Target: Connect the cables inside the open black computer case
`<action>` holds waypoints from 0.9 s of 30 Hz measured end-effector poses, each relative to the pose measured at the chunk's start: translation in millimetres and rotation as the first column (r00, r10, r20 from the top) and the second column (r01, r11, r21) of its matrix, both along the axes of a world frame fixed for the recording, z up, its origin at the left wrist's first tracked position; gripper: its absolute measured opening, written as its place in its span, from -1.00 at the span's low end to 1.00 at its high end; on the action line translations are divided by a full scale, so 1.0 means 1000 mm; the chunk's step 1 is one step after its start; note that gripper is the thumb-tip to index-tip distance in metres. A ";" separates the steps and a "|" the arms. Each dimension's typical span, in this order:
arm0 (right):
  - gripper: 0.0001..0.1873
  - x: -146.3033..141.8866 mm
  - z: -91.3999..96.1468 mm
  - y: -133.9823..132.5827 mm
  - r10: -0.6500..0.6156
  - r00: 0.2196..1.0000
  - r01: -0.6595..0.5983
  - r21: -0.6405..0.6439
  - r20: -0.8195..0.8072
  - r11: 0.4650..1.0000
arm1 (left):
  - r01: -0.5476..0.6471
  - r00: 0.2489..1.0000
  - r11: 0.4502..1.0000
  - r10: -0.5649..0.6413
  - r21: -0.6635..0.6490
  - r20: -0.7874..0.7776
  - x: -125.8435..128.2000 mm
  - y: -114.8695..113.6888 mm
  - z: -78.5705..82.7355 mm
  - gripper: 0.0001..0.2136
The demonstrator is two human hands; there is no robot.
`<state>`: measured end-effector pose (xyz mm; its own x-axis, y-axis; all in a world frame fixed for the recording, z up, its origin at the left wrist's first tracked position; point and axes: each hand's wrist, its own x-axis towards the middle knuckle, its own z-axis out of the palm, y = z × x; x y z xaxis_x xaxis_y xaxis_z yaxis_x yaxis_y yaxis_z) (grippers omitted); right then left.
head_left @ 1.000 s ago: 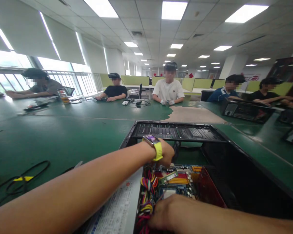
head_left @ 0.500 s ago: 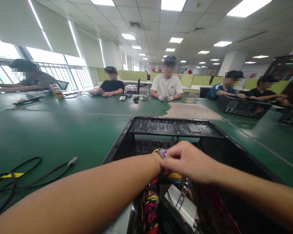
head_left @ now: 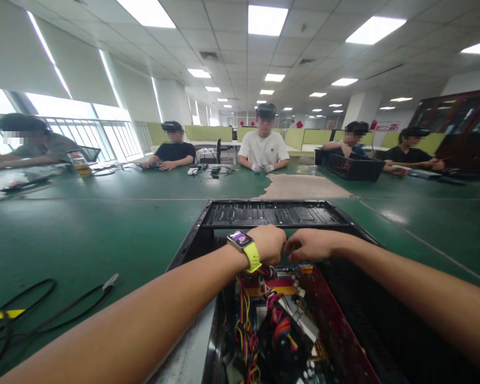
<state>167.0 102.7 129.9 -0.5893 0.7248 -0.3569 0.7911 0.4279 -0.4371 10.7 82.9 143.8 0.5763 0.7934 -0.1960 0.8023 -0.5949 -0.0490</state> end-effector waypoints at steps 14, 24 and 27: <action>-0.89 -0.005 -0.040 0.012 -0.107 0.993 0.099 -0.122 -0.060 0.988 | -0.169 0.984 0.975 0.175 -0.144 0.028 0.001 -0.001 -0.014 -0.47; -0.73 -0.021 -0.032 0.000 -0.203 0.960 0.153 -0.248 -0.193 0.957 | -0.207 0.978 0.860 0.167 -0.466 -0.126 -0.017 -0.011 -0.019 -0.49; -0.84 -0.033 -0.035 -0.007 -0.271 0.907 0.201 -0.233 -0.322 0.951 | -0.210 0.978 0.918 0.201 -0.337 -0.062 -0.017 -0.010 -0.029 -0.55</action>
